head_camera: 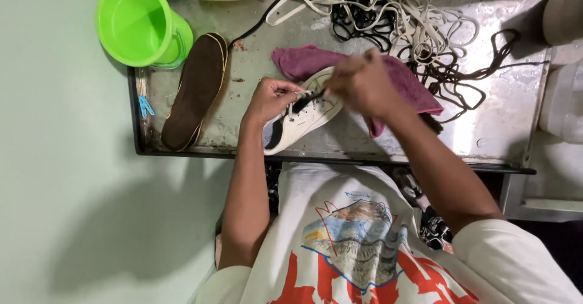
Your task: The person cleans a white sneaker using a black brush, focusing on the laces and the upper surface. They hold the shoe with one hand while scrubbing with the other, occasionally adjusting the shoe's position on the metal tray.
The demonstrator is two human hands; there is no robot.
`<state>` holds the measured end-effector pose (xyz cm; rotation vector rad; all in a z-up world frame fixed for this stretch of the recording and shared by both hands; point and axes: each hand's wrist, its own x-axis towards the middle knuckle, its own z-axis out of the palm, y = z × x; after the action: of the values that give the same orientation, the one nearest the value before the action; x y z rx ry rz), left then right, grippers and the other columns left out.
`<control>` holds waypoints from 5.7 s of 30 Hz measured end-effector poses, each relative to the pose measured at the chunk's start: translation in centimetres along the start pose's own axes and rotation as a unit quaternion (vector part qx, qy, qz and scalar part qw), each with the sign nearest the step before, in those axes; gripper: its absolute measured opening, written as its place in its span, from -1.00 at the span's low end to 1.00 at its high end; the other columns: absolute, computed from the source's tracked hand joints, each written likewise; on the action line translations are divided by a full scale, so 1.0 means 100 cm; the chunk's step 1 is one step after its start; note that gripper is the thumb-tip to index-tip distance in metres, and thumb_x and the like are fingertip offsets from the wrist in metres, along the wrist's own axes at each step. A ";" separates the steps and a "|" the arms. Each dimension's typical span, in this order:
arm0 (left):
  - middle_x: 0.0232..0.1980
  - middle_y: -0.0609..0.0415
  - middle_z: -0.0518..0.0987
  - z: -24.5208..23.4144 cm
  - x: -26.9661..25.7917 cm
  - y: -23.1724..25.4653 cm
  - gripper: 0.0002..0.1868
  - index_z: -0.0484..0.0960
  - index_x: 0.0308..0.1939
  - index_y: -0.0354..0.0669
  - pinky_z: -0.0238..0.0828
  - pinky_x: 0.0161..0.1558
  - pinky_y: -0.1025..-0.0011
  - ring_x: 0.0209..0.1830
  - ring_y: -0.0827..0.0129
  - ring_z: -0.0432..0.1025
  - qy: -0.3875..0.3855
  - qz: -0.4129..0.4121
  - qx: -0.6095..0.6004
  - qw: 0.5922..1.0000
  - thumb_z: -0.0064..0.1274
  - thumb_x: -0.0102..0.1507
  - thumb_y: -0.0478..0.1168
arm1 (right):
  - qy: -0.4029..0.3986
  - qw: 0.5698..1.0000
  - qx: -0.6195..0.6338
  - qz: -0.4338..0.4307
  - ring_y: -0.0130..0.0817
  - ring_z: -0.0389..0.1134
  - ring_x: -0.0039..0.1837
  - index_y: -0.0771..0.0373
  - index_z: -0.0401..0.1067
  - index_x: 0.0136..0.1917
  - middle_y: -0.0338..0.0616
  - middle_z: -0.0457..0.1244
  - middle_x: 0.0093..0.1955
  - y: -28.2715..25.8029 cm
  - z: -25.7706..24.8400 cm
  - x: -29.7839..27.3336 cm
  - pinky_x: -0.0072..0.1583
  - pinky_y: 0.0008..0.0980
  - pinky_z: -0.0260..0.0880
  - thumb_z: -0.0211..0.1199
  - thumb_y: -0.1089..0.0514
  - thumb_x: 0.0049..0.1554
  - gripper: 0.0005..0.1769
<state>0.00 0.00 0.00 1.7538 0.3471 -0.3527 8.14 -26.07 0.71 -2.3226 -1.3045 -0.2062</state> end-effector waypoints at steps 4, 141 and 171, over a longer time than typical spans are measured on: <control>-0.26 0.09 0.79 0.000 0.001 -0.018 -0.69 0.88 -0.12 -0.06 0.59 -0.11 0.46 -0.26 0.58 0.58 0.006 0.007 -0.003 1.000 0.21 0.08 -0.28 | -0.008 1.000 -0.028 0.005 -0.36 0.29 0.01 -0.25 0.60 -0.11 -0.49 0.27 -0.07 0.032 0.026 -0.018 0.28 -0.06 0.12 0.40 -0.04 0.14 -0.97; 0.02 -0.31 0.73 -0.018 -0.026 -0.050 -0.33 0.00 0.19 0.01 0.61 -0.12 0.50 -0.20 0.32 0.61 0.004 0.075 -0.119 0.990 0.27 0.35 -0.36 | 0.089 0.887 0.296 0.343 0.03 0.48 0.00 0.08 0.71 0.09 0.01 0.40 -0.15 -0.016 0.001 -0.075 0.07 -0.20 0.39 0.49 0.15 0.28 -0.90; -0.07 -0.02 0.70 -0.006 -0.082 -0.020 -0.88 0.83 0.07 -0.29 0.34 -0.39 0.27 -0.23 0.24 0.42 0.221 0.179 0.229 0.931 0.33 0.49 -0.32 | 0.197 0.724 -0.245 0.613 -0.10 0.42 0.08 0.22 0.55 0.06 0.00 0.11 0.18 0.114 -0.193 -0.349 0.09 -0.20 0.78 0.27 0.50 0.22 -0.75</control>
<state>-8.23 0.64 1.79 2.3105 0.2652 0.2555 0.75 -66.89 1.90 -2.7946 0.7056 -0.5752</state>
